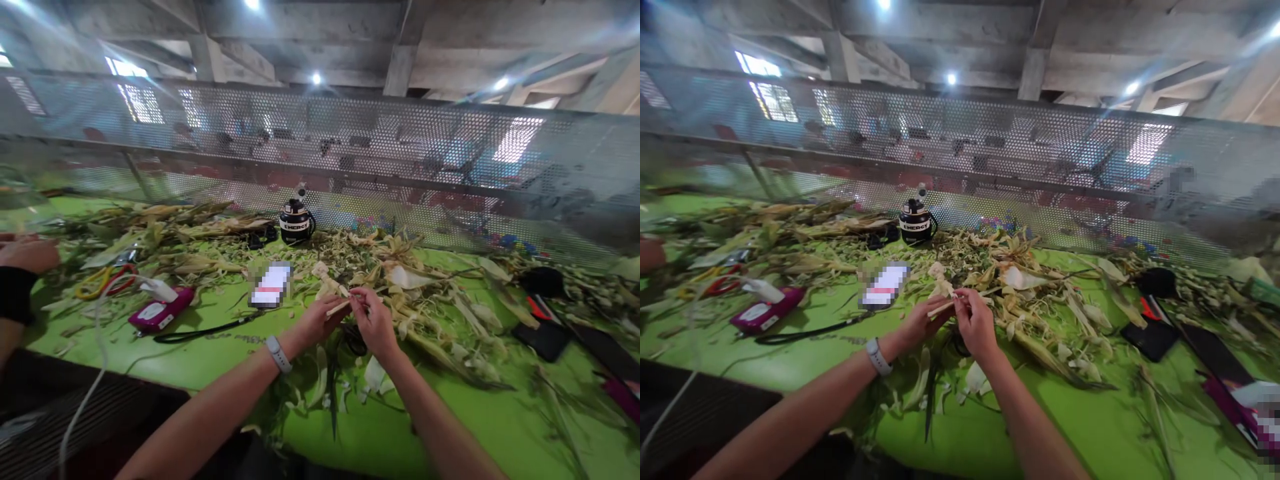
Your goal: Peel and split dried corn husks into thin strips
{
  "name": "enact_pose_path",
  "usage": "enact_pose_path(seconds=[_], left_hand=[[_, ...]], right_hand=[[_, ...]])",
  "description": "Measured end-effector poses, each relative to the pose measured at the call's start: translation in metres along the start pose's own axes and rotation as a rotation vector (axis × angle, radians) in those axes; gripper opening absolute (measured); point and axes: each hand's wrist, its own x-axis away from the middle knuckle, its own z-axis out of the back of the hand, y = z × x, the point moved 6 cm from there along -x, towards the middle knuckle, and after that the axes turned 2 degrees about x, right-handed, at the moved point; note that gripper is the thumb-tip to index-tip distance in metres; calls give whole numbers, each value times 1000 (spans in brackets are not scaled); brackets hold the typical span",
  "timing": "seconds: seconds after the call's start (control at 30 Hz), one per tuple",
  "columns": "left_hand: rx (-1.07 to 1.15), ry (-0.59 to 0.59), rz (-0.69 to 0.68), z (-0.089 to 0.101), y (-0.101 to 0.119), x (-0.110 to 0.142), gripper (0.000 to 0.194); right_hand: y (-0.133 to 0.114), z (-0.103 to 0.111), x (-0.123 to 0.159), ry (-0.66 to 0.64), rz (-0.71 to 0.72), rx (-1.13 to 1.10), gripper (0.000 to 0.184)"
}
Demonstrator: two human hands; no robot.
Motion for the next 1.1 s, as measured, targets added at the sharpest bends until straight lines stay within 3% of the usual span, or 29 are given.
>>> enact_pose_path(seconds=[0.27, 0.5, 0.63, 0.87, 1.0, 1.1], left_hand=[[284, 34, 183, 3, -9, 3, 35], [281, 79, 119, 14, -1, -3, 38], [178, 74, 66, 19, -2, -5, 36], [132, 128, 129, 20, -9, -5, 22], [201, 216, 223, 22, -13, 1, 21], [288, 207, 229, 19, -13, 2, 22]], right_hand=[[-9, 6, -1, 10, 20, 178, 25], [-13, 15, -2, 101, 137, 199, 17], [-18, 10, 0, 66, 201, 207, 15], [-24, 1, 4, -4, 360, 246, 18], [-21, -6, 7, -57, 371, 283, 22], [-23, -9, 10, -93, 401, 286, 24]])
